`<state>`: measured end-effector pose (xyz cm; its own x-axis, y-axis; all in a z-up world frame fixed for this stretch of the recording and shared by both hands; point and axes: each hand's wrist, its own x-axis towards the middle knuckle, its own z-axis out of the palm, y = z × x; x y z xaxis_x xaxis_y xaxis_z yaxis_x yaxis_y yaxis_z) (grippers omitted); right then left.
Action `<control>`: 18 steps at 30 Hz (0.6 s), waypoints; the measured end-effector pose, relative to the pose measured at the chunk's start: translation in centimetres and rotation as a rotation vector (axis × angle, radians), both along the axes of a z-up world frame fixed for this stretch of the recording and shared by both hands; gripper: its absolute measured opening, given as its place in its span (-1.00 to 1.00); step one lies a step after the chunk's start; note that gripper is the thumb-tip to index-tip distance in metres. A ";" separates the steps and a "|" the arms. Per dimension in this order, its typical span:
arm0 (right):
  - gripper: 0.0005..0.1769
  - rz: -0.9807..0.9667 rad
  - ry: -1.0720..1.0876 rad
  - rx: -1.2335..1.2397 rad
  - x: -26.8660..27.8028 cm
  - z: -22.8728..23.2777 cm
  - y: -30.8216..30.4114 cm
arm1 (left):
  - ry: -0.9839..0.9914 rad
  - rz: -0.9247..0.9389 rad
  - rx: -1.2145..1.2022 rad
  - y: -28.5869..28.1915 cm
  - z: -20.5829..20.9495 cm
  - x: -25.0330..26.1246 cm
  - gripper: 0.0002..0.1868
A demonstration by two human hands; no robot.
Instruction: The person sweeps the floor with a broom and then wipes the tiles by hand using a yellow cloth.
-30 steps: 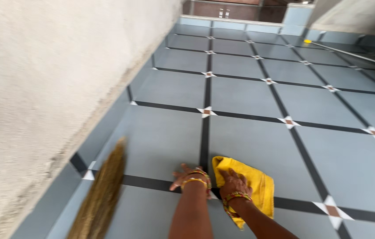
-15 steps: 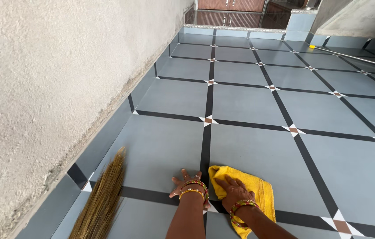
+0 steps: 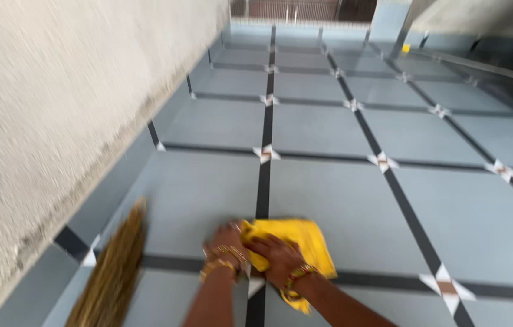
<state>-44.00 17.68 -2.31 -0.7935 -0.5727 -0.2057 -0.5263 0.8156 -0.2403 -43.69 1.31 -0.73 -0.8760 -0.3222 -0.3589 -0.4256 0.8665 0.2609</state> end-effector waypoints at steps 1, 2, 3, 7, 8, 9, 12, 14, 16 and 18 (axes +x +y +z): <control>-0.15 0.097 -0.043 0.045 0.7 0.1 -0.6 | 0.069 -0.009 0.048 -1.4 -1.1 0.9 -0.14; -0.21 0.136 0.022 0.032 1.0 0.4 -0.3 | 0.138 -0.016 0.097 -2.6 -1.7 1.2 -0.20; -0.26 0.169 0.084 0.020 1.2 0.5 0.0 | 0.162 0.003 0.103 -3.3 -2.2 1.2 -0.20; -0.29 -0.089 0.004 -0.045 -2.2 1.1 0.3 | 0.228 0.004 0.010 -2.0 -2.6 2.6 -0.35; -0.29 -0.159 0.030 -0.102 -3.0 1.3 0.1 | 0.185 0.023 0.019 -2.1 -1.8 2.2 -0.32; -0.28 -0.168 0.030 -0.075 -3.5 1.2 0.0 | 0.142 0.044 0.044 -1.7 -1.3 1.8 -0.29; -0.24 -0.207 0.019 -0.027 -4.2 0.5 -1.0 | 0.122 0.122 0.078 -0.7 -0.3 1.5 -0.28; -0.21 -0.243 0.003 -0.052 -5.2 0.3 -1.6 | 0.144 0.162 0.070 -0.2 -0.2 1.7 -0.29; -0.21 -0.262 -0.006 -0.071 -6.6 0.3 -2.5 | 0.165 0.187 0.046 0.1 -0.3 1.5 -0.31; -0.25 -0.261 -0.025 -0.052 -7.5 -0.2 -3.0 | 0.155 0.177 0.059 -0.6 -0.6 1.0 -0.26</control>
<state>-51.45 14.65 -2.49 -0.9109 -0.3592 -0.2032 -0.2927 0.9094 -0.2955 -42.72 0.69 -1.35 -0.8541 -0.4576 -0.2471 -0.5199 0.7634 0.3833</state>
